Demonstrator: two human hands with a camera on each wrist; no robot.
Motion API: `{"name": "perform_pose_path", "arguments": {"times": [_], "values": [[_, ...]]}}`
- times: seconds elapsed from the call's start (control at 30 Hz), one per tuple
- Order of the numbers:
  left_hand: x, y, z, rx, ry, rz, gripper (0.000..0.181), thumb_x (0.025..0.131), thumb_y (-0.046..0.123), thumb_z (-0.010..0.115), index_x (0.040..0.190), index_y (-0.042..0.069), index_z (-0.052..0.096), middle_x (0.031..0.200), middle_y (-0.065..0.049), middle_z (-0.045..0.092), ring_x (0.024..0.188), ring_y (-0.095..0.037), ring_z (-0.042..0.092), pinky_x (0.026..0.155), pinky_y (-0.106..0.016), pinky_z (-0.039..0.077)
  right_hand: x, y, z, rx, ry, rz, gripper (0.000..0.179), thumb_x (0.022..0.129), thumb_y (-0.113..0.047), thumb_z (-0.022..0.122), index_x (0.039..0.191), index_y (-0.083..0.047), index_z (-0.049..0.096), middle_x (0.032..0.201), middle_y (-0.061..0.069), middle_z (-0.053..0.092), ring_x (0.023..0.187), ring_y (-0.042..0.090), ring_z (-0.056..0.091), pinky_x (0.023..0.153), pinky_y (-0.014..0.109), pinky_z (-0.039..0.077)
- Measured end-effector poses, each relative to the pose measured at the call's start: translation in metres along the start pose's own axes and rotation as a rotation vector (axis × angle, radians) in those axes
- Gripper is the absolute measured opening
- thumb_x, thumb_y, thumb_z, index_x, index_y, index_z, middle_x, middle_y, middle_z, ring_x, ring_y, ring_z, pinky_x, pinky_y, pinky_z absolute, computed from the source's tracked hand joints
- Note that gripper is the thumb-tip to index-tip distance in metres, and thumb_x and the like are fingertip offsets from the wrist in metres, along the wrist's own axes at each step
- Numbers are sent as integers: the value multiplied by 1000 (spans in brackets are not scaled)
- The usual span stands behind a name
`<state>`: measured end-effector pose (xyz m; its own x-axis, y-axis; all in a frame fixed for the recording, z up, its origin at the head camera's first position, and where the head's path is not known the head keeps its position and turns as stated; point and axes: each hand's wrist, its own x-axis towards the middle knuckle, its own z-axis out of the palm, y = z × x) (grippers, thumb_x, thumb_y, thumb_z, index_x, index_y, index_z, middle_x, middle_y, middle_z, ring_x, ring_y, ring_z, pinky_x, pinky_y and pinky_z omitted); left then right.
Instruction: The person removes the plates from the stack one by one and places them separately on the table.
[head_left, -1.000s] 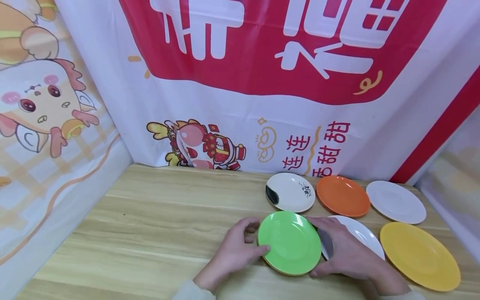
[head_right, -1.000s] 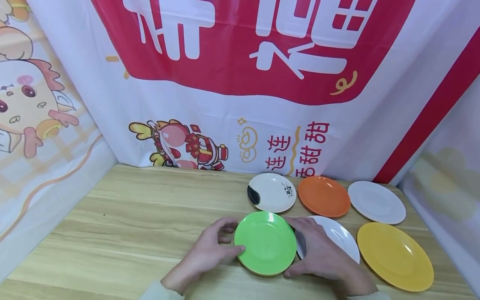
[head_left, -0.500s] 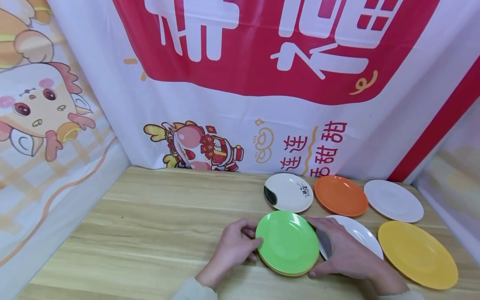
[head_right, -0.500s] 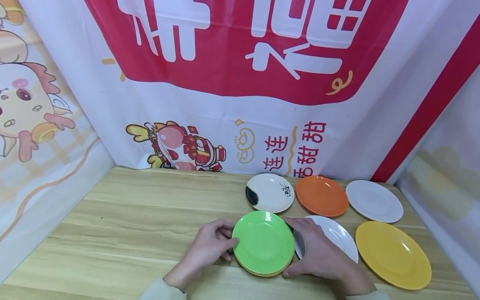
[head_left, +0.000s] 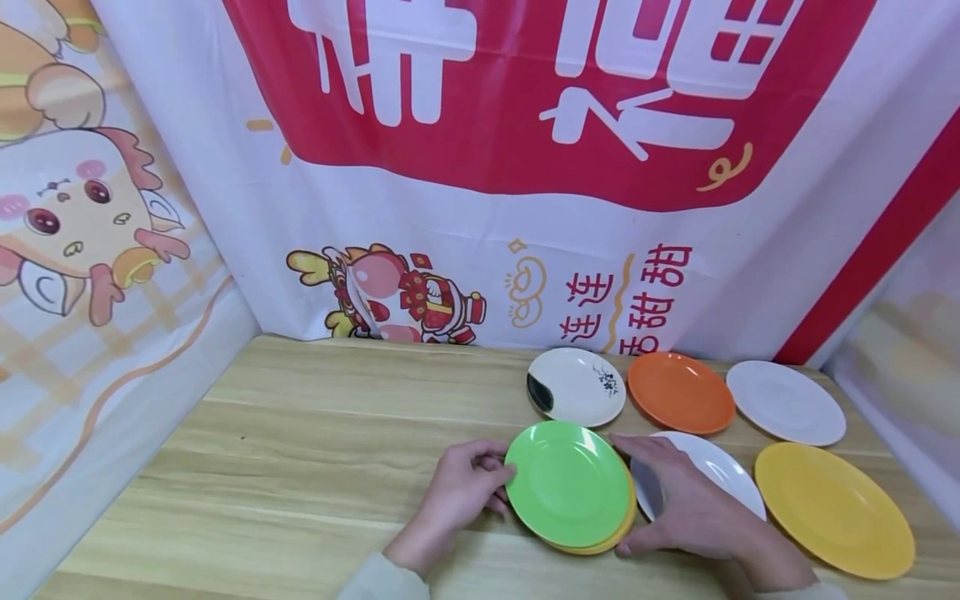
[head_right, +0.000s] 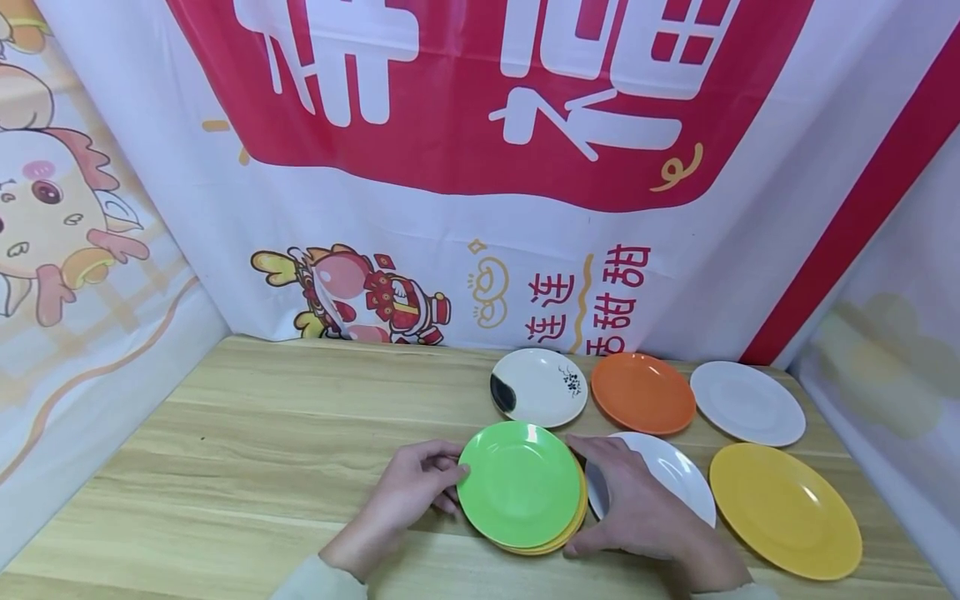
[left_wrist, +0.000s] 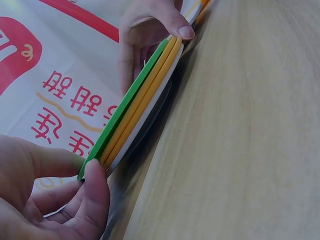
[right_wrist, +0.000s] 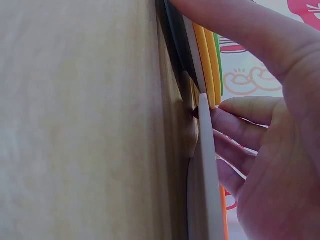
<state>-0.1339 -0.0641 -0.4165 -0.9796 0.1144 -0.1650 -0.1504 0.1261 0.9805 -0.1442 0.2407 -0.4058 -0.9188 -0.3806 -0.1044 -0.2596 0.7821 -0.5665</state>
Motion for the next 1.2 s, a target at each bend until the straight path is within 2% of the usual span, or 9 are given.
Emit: {"name": "perform_pose_path", "arguments": {"times": [0.17, 0.4, 0.6, 0.77, 0.93, 1.2], "values": [[1, -1, -4, 4, 14, 0, 36, 96, 3, 74, 129, -10, 68, 92, -10, 73, 63, -12, 63, 57, -22, 58, 1, -1, 1, 2, -7, 0, 116, 60, -68, 96, 159, -30, 50, 153, -4, 59, 144, 32, 49, 112, 74, 45], [2, 0, -11, -61, -35, 11, 37, 102, 6, 68, 134, -12, 62, 102, -18, 77, 68, -13, 67, 67, -31, 64, -1, 1, 2, -1, 5, -45, 116, 60, -75, 93, 159, -31, 51, 153, -7, 60, 143, 31, 49, 112, 74, 44], [-1, 6, -19, -75, -27, 20, 37, 103, 5, 66, 134, -13, 60, 105, -21, 77, 71, -15, 69, 68, -32, 64, -3, 1, 1, -31, 42, -95, 122, 58, -83, 90, 159, -27, 51, 151, -6, 61, 141, 31, 51, 112, 72, 45], [-2, 12, -25, -78, 18, 22, 37, 103, 4, 66, 135, -12, 59, 102, -17, 74, 71, -17, 68, 67, -30, 64, -4, 0, 0, -35, 47, -86, 124, 56, -84, 89, 158, -25, 52, 151, -3, 61, 141, 32, 51, 112, 72, 45], [-1, 17, -34, -72, 77, 34, 34, 104, 3, 65, 134, -11, 60, 102, -17, 74, 69, -18, 67, 66, -30, 63, -4, -1, 1, -32, 37, -69, 124, 57, -84, 89, 159, -24, 51, 153, -1, 60, 142, 34, 50, 112, 73, 45], [2, 22, -52, -68, 182, 7, 33, 105, 6, 64, 134, -7, 62, 101, -15, 74, 72, -18, 67, 68, -30, 63, -2, -1, 2, -43, 37, -70, 122, 58, -83, 89, 158, -23, 52, 151, -2, 61, 142, 33, 51, 112, 73, 45]]}}
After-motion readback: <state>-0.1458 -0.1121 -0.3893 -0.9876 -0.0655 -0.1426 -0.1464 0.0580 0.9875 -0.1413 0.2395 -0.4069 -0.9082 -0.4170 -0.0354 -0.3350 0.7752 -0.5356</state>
